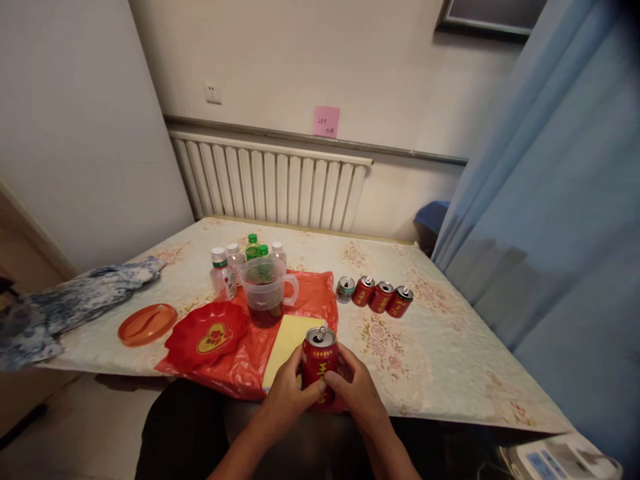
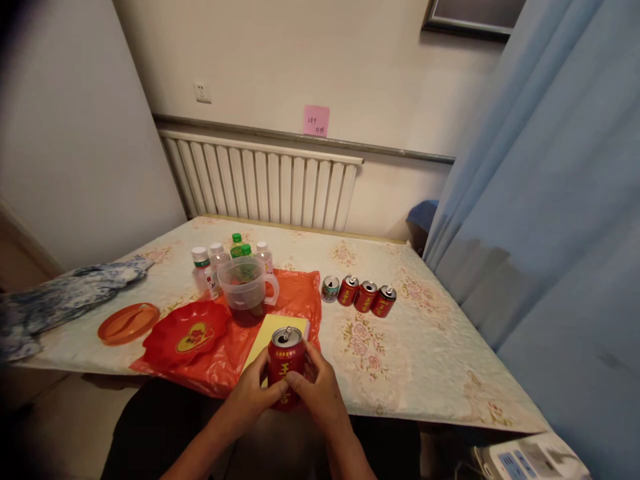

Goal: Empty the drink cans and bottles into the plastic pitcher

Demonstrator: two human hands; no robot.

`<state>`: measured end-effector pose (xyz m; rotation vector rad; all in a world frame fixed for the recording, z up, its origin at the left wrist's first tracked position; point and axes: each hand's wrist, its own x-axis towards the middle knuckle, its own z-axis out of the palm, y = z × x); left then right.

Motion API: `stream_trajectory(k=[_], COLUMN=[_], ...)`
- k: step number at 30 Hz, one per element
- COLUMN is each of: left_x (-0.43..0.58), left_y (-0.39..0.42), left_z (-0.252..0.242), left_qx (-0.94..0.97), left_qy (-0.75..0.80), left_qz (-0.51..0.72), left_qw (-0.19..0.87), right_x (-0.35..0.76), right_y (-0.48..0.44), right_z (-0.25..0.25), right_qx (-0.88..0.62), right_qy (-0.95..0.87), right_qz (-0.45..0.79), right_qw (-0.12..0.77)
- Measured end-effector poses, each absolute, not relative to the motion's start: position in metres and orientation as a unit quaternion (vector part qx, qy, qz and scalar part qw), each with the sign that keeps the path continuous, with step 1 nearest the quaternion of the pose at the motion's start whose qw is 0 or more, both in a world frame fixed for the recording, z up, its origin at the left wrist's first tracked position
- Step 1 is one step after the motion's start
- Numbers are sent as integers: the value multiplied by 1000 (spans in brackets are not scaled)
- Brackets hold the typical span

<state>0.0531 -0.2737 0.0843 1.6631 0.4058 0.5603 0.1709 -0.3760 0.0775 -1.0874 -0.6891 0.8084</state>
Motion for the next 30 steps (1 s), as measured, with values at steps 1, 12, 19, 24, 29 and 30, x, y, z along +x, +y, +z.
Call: stream_trajectory(k=[1,12,19,24,29,30], left_x=[53,59,56,55,53,52], left_y=[-273,-277,-270,-262,-262,-263], left_z=[84,76,72,58,58,60], left_qx=[721,657,674,645,601,587], left_qy=[173,175,197,169,154,150], left_qz=[241,226,231,229,228,226], left_qw=[626,698,674,710,750,763], right_x=[171,164,164,167,167,167], right_y=[-376,-370,-373,-376,-378,-379], right_z=[77,72,75,73,74,75], right_qx=[-496,-548,-548,-558,-559,-559], right_qy=[-309,-241,-270,-302,-312,-314], right_qz=[365,313,331,320,321,324], right_qw=[724,737,719,704,698,695])
